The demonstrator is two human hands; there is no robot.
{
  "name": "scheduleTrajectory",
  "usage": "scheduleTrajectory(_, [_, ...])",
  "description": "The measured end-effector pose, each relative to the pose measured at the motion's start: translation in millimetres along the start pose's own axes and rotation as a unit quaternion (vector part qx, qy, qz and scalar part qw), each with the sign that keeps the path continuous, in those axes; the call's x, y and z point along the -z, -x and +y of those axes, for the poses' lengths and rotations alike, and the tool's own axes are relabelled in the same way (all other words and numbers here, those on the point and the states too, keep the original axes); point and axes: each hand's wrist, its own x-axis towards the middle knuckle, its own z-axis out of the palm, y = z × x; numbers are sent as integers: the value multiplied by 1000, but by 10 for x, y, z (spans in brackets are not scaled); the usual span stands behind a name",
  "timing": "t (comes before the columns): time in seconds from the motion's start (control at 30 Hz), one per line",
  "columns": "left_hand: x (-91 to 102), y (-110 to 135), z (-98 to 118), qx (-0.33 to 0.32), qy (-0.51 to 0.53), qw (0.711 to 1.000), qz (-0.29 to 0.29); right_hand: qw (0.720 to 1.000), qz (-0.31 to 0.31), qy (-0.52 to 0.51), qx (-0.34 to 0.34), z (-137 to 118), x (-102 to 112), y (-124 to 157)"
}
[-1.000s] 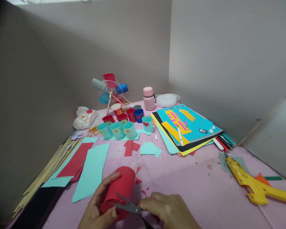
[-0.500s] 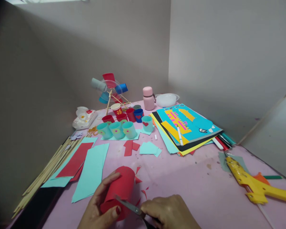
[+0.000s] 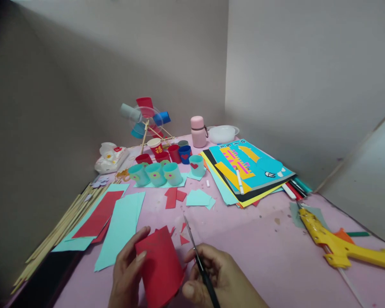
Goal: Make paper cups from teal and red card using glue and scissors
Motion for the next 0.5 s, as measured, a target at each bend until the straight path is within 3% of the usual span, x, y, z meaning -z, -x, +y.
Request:
scheduleTrajectory(0.3, [54,-54,-47,-130,-84,988,-15,997,-27,-65,10,-6,-49,7])
scheduleTrajectory(0.5, [75,9,-66,-139,-105,985,4,992,-36,-118,27,-2,-45,11])
